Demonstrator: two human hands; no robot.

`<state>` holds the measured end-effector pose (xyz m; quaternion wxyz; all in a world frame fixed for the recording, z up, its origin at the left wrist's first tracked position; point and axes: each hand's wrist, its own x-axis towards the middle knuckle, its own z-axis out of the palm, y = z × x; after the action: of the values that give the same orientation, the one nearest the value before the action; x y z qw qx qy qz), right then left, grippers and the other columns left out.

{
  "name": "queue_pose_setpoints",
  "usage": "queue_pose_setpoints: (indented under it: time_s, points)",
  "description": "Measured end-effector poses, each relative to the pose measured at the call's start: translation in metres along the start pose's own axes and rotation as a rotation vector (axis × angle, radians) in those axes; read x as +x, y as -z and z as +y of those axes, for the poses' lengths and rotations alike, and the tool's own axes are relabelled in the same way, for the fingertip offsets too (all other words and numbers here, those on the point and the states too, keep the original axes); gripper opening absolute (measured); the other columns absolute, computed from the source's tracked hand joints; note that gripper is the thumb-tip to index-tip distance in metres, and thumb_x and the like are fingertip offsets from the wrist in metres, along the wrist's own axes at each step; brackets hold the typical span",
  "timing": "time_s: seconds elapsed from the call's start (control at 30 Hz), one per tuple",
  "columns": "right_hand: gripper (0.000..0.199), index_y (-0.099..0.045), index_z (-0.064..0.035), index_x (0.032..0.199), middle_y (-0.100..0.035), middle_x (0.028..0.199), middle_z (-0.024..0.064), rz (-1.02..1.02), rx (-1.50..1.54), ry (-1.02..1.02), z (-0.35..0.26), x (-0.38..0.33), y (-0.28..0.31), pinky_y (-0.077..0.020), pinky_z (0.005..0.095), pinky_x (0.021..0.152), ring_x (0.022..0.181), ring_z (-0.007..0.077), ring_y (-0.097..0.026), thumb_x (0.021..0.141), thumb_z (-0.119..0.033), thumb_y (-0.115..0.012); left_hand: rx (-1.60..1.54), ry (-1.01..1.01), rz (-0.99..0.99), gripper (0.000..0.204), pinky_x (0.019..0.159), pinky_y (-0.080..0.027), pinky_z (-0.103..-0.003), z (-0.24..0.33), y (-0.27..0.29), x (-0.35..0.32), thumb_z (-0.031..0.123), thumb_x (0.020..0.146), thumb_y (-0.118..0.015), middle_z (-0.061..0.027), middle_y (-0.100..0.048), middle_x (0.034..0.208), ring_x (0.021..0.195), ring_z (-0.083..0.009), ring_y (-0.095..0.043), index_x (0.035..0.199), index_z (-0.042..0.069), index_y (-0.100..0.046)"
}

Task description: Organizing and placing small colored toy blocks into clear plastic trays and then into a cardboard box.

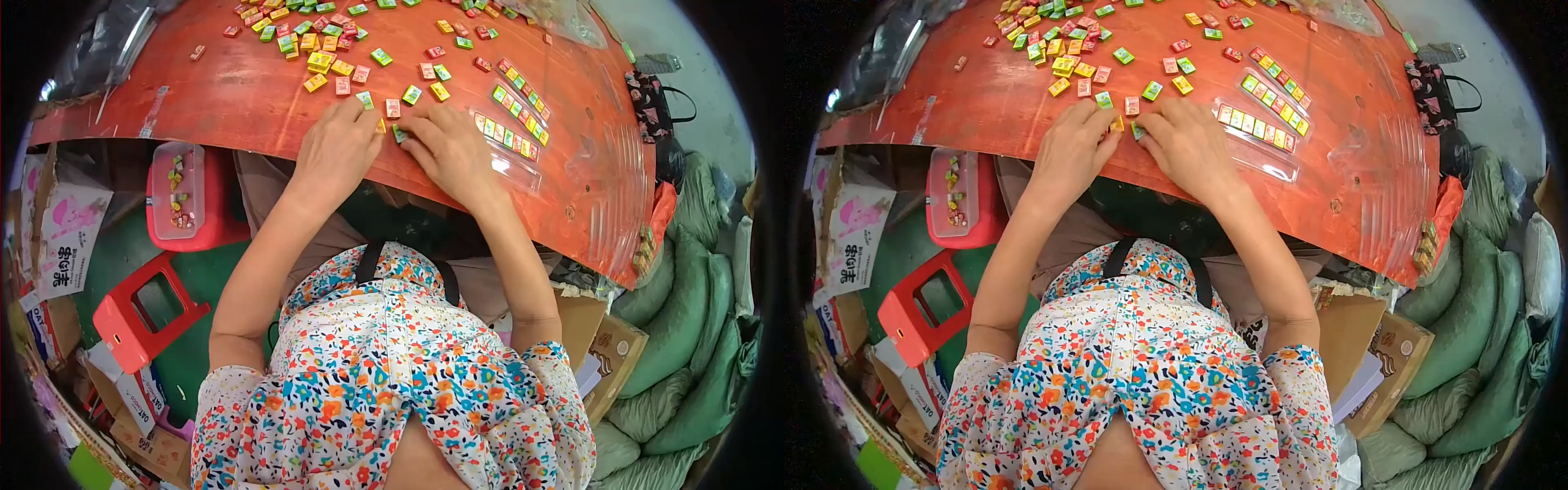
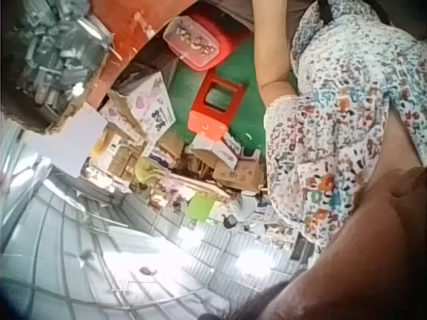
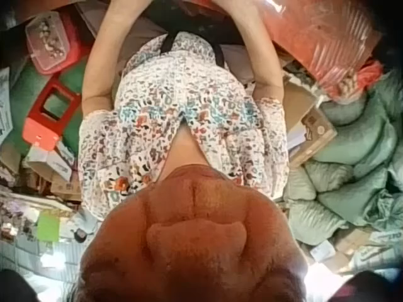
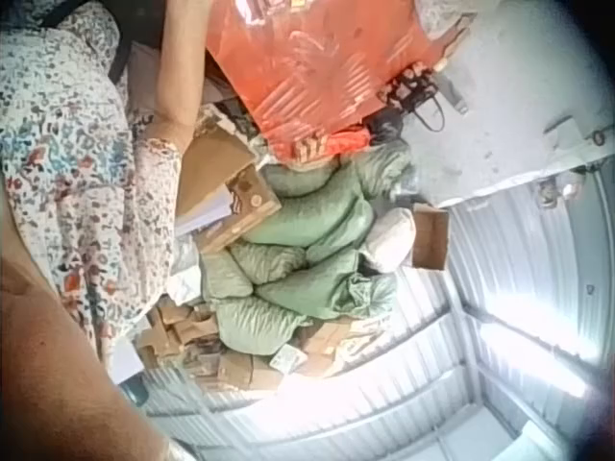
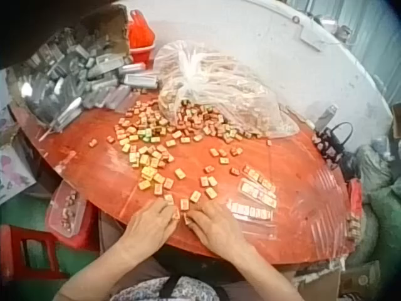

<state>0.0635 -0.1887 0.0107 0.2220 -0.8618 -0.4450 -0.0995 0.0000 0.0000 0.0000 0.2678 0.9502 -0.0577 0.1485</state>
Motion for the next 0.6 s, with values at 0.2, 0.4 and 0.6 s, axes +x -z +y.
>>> queue_pose_setpoints:
  time_s: [0.2,0.4,0.6]
  points:
    - [0.023,-0.069,-0.0086,0.105,-0.064,0.102,0.0087,-0.041,0.166,-0.039,0.007,0.009,0.005,-0.0479,0.0406,0.086,0.098,0.0295,-0.061,0.084,-0.017,-0.070,-0.107,-0.110,-0.028,0.027,0.080,-0.051,-0.042,0.002,0.011,-0.009,0.015,0.079,-0.073,-0.0113,-0.058,0.097,0.095,-0.0310,-0.058,0.101,0.003,-0.062]
    - [0.026,-0.066,-0.0078,0.108,-0.061,0.111,0.0092,-0.089,-0.047,0.042,0.021,0.037,-0.001,-0.0469,0.0406,0.088,0.104,0.0292,-0.058,0.085,-0.018,-0.068,-0.098,-0.120,-0.001,0.035,0.079,-0.051,-0.041,-0.005,0.009,-0.010,0.016,0.076,-0.077,-0.0108,-0.057,0.096,0.094,-0.0303,-0.058,0.105,0.002,-0.063]
    - [0.026,-0.066,-0.0058,0.109,-0.060,0.115,0.0093,-0.039,-0.015,0.036,0.022,0.016,0.010,-0.0453,0.0416,0.089,0.104,0.0310,-0.057,0.085,-0.016,-0.067,-0.130,-0.036,-0.009,0.031,0.079,-0.051,-0.040,-0.005,0.008,-0.007,0.019,0.080,-0.075,-0.0123,-0.058,0.096,0.094,-0.0297,-0.060,0.104,0.002,-0.064]
